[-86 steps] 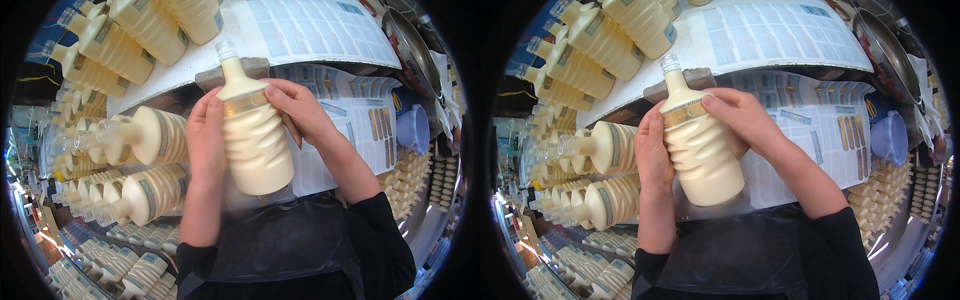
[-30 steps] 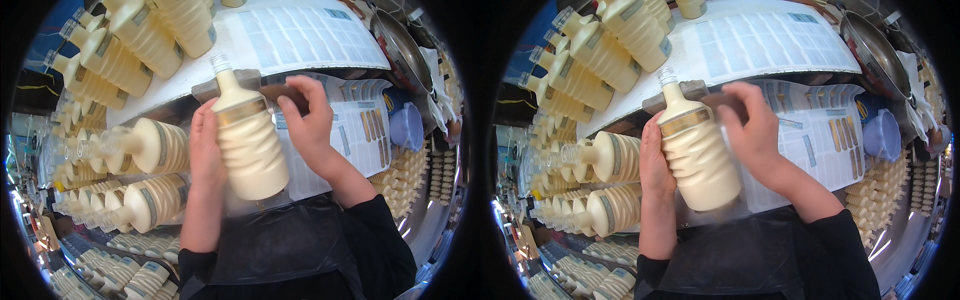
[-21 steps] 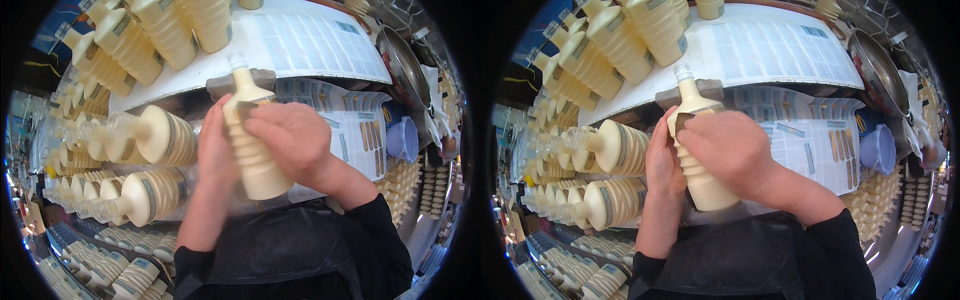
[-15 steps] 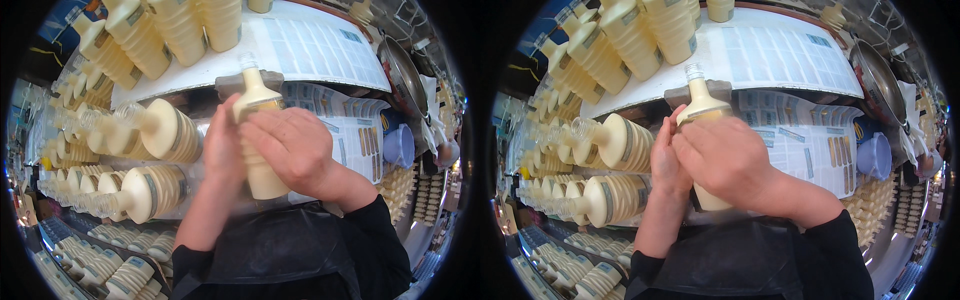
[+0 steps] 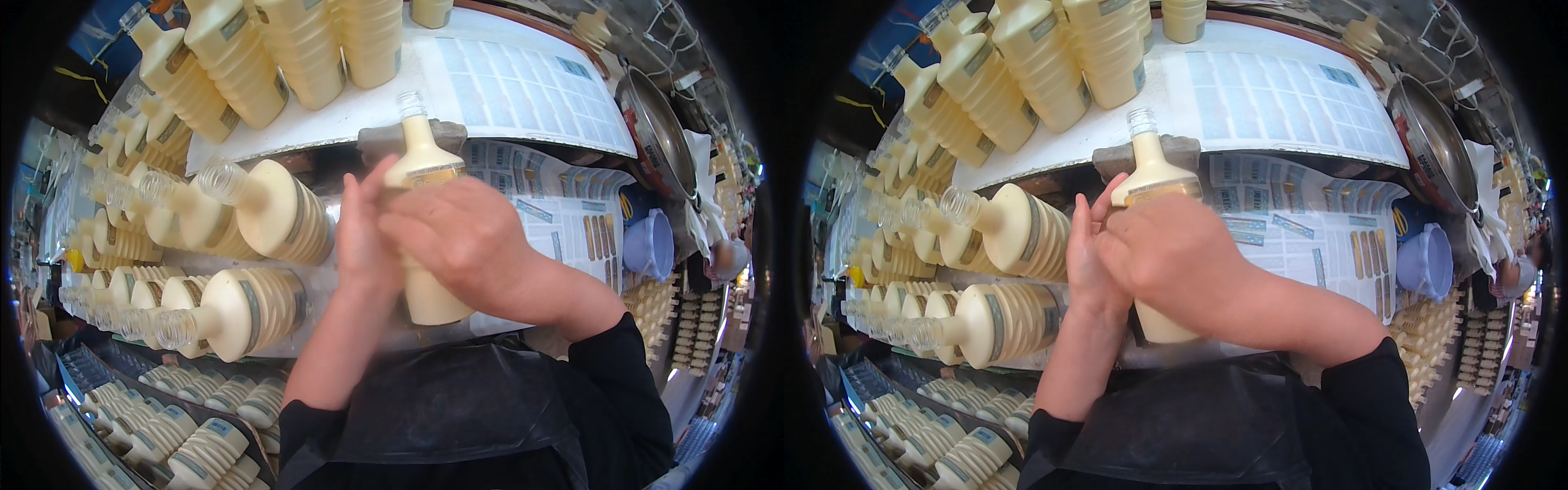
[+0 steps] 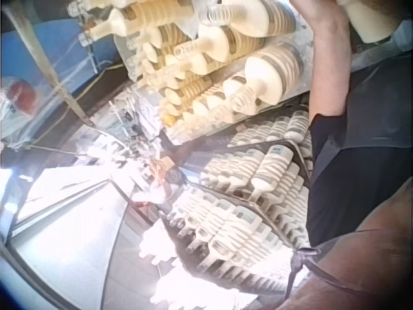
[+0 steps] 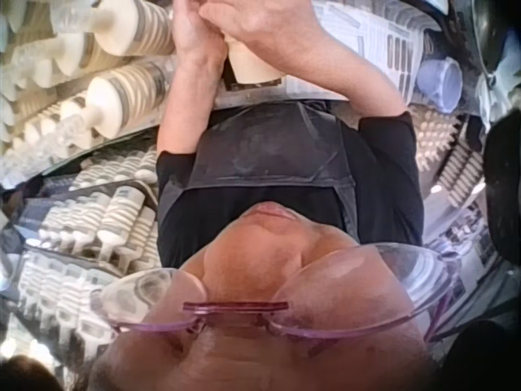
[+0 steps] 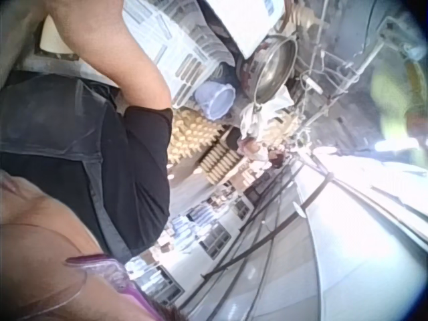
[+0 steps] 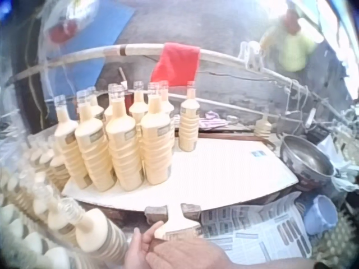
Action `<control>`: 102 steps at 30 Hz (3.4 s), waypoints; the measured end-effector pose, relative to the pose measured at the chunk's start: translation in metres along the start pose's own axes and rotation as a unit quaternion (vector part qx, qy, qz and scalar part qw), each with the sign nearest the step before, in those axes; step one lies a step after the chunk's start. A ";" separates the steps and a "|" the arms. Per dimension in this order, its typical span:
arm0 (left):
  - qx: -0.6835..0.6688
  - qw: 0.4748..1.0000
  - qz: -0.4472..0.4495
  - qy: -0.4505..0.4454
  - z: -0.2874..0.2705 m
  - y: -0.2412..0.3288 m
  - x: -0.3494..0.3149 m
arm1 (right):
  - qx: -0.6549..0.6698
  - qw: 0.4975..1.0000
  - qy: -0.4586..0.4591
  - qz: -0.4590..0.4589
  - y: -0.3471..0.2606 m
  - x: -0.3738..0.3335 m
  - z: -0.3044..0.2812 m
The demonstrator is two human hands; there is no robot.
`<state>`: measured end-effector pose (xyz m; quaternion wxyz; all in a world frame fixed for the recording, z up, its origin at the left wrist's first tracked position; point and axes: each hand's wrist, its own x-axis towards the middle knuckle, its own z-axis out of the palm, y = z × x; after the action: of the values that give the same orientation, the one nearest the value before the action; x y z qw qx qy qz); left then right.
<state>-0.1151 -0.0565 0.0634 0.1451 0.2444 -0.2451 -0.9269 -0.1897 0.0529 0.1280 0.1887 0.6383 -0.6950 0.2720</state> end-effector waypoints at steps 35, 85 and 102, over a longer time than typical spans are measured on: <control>0.288 0.951 0.111 -0.012 -0.003 -0.006 0.006 | 0.201 0.904 0.128 0.354 0.078 -0.043 0.028; 0.406 0.902 0.146 0.031 -0.019 -0.036 -0.048 | 0.401 0.721 0.170 0.538 0.141 -0.148 -0.063; 0.473 0.854 0.213 0.041 -0.006 -0.049 -0.062 | -0.177 0.842 -0.192 0.472 0.152 -0.248 -0.053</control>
<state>-0.0673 0.0064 0.0561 0.2157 0.2635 -0.6940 -0.6343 -0.3164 0.2864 -0.0025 0.0102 0.2285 -0.9708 0.0729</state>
